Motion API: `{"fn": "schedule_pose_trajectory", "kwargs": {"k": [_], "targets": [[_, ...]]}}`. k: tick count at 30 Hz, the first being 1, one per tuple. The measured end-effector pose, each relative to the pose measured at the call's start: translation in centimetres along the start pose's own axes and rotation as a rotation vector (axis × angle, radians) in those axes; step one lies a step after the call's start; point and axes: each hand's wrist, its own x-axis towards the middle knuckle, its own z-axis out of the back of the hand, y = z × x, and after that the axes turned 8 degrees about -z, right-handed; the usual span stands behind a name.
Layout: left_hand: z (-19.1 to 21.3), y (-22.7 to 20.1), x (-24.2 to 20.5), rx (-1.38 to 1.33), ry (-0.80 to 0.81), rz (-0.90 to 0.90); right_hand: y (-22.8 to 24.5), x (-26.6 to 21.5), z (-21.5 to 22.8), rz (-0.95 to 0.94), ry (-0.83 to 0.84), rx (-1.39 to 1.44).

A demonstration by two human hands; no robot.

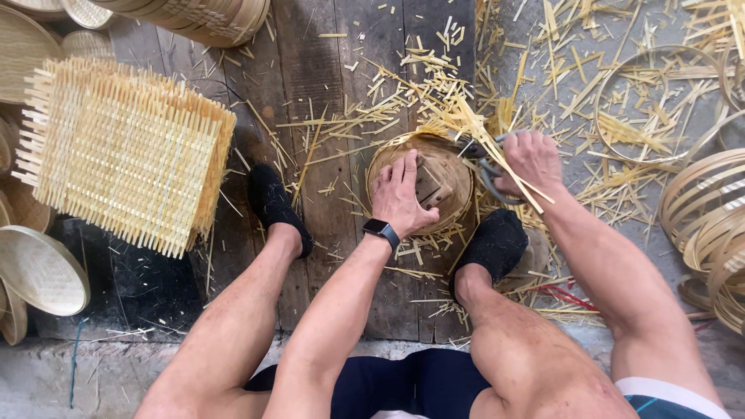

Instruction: The person sits on the floor and repeatedly trims the edges of woven bamboo mats using shears. They place each trimmed mat onto a wooden mold, then stack the finished pieces with others nearby.

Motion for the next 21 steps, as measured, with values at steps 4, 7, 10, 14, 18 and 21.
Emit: {"fn": "schedule_pose_trajectory", "kwargs": {"k": [4,7,10,14,18,21], "targets": [[-1.0,-1.5,-0.9,0.076,-0.269,0.098,-2.4,-0.9,-0.8,0.028,0.062,0.027],[-1.6,-2.8,-1.0,-0.013,-0.154,0.303,-2.8,-1.6,0.1,0.033,-0.028,0.007],[-1.5,-3.0,-0.6,-0.003,-0.138,0.294,-0.3,-1.0,1.2,0.018,-0.130,-0.059],[-0.7,-2.5,-0.2,0.018,0.015,0.257,0.1,-0.4,0.0,-0.008,0.030,-0.115],[0.1,-1.1,-0.2,0.051,0.049,0.101,-3.2,-0.6,-3.4,0.019,0.035,-0.002],[0.3,-1.4,-0.1,0.044,0.031,0.090,-3.0,-0.5,-3.4,0.024,-0.068,-0.026]]}}
